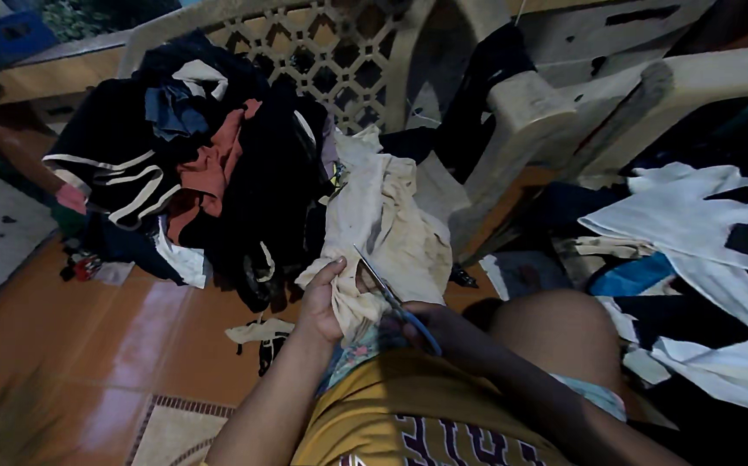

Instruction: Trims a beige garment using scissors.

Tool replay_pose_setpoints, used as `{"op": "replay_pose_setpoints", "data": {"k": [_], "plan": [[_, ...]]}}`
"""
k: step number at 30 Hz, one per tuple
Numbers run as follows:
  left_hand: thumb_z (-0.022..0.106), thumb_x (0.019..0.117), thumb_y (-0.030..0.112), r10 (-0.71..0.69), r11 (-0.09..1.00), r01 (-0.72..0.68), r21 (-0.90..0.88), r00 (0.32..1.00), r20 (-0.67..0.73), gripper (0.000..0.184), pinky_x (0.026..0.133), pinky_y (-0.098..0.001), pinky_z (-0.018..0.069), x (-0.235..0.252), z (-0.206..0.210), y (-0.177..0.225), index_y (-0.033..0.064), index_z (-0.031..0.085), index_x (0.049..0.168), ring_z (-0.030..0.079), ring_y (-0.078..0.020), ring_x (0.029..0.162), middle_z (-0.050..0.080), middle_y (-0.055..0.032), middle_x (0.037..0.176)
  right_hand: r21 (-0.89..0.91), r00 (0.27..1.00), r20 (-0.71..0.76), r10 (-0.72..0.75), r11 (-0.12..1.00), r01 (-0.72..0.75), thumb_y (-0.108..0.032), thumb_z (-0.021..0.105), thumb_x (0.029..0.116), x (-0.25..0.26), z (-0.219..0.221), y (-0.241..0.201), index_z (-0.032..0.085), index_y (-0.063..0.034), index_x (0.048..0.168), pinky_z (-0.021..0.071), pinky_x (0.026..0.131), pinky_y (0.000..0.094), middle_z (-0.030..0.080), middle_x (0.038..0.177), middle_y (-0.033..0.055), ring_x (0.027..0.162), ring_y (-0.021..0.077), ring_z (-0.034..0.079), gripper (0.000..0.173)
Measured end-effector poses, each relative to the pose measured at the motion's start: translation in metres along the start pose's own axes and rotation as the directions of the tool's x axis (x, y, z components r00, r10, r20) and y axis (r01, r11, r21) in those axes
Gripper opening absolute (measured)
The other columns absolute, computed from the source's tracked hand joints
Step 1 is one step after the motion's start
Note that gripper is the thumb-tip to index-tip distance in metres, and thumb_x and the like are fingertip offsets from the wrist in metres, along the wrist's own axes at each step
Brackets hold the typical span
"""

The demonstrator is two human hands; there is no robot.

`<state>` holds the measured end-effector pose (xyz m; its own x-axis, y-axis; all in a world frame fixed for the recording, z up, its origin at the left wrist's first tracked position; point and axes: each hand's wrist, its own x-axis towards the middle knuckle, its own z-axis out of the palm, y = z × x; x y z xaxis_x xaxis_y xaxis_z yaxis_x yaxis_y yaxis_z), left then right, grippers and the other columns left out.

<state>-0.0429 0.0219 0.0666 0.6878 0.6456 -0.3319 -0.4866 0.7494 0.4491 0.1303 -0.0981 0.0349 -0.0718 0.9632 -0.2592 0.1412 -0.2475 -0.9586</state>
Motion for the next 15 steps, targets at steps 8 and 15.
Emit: {"op": "replay_pose_setpoints", "data": {"k": [8, 15], "plan": [[0.054, 0.0951, 0.001, 0.301, 0.885, -0.322, 0.335, 0.947, 0.116, 0.012, 0.074, -0.0319, 0.0619, -0.018, 0.008, 0.012, 0.0021, 0.064, 0.101, 0.072, -0.0145, 0.075, 0.073, -0.008, 0.083, 0.047, 0.989, 0.098, -0.112, 0.993, 0.108, -0.055, 0.073, 0.0833, 0.0, -0.003, 0.001, 0.065, -0.0154, 0.097, 0.0429, 0.058, 0.0115, 0.058, 0.075, -0.0157, 0.063, -0.008, 0.051, 0.042], [0.07, 0.0854, 0.002, 0.262, 0.878, -0.347, 0.33, 0.925, 0.275, 0.012, 0.078, -0.0299, 0.0617, -0.019, 0.003, 0.007, 0.0062, 0.07, 0.097, 0.073, -0.012, 0.079, 0.075, -0.0046, 0.085, 0.099, 0.97, 0.139, -0.198, 0.978, 0.186, -0.074, 0.071, 0.0759, -0.001, -0.002, -0.005, 0.064, -0.0192, 0.101, 0.0431, 0.058, 0.0103, 0.057, 0.076, -0.0178, 0.064, -0.0084, 0.051, 0.06]]}}
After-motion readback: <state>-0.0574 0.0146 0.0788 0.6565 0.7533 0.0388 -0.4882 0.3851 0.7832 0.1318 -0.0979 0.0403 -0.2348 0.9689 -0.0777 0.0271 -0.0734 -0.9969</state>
